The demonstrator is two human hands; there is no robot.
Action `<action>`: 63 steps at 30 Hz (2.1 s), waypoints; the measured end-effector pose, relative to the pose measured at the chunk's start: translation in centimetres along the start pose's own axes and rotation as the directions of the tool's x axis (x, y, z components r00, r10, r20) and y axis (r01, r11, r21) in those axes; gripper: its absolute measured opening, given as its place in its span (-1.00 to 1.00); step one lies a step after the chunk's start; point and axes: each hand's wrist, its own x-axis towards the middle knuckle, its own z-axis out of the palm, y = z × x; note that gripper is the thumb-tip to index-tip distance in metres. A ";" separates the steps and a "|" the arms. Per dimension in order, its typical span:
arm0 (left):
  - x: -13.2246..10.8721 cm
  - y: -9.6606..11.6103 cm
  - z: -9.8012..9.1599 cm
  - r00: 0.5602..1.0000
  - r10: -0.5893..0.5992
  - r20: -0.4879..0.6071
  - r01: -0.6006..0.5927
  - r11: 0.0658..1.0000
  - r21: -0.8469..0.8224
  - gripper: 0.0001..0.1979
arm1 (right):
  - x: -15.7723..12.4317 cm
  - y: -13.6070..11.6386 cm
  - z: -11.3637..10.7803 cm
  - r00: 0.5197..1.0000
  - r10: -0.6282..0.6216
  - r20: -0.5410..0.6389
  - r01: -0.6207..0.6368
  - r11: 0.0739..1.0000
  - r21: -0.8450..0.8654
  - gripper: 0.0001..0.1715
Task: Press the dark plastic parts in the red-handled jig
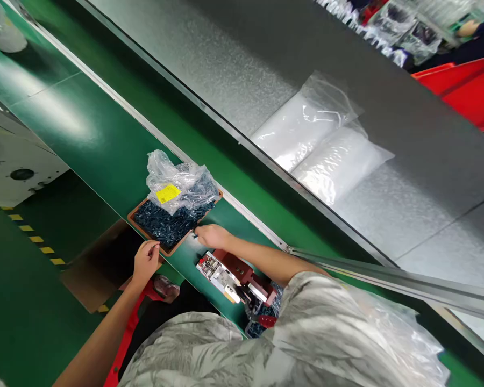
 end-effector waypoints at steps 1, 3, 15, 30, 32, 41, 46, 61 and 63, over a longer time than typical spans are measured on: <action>-0.4 -0.1 0.4 1.000 -0.014 -0.012 0.014 1.000 -0.004 -0.77 | 0.8 -1.5 -0.5 0.998 -0.064 0.015 0.065 0.998 -0.025 -0.73; -0.9 -0.2 1.2 0.998 -0.032 -0.051 0.032 0.999 0.006 -0.78 | 2.9 -4.4 -1.2 0.985 -0.166 0.054 0.170 0.981 -0.098 -0.74; -0.3 -1.3 2.8 0.996 -0.019 -0.091 0.029 0.994 0.108 -0.57 | 10.2 -9.4 0.6 0.947 -0.317 -0.046 0.283 0.896 -0.341 -0.78; 4.7 3.7 1.3 0.984 0.079 -0.160 -0.060 0.991 0.119 -0.48 | 2.4 0.5 -1.6 0.833 0.404 -0.379 -0.181 0.845 0.503 -0.58; 6.2 5.2 1.3 0.982 0.105 -0.156 -0.087 0.989 0.122 -0.46 | 2.8 1.2 -1.5 0.820 0.426 -0.382 -0.161 0.813 0.560 -0.40; 12.2 11.5 2.3 0.966 0.226 -0.129 -0.152 0.894 0.422 -0.02 | 3.3 3.5 -2.7 0.766 0.198 -0.611 -0.006 0.954 0.301 -0.32; 15.6 11.6 2.1 0.968 0.248 -0.048 -0.195 0.854 0.482 -0.37 | 3.2 5.0 -2.0 0.791 0.150 -0.593 -0.056 0.983 0.175 -0.36; 11.0 0.9 3.0 0.908 0.064 -0.414 0.000 0.988 0.153 -0.30 | 6.5 4.8 1.8 0.802 0.077 -0.592 -0.048 0.997 0.065 -0.23; 9.9 0.3 4.1 0.929 0.065 -0.364 0.007 0.981 0.192 -0.27 | 6.6 4.7 1.9 0.796 0.080 -0.600 -0.053 0.997 0.061 -0.24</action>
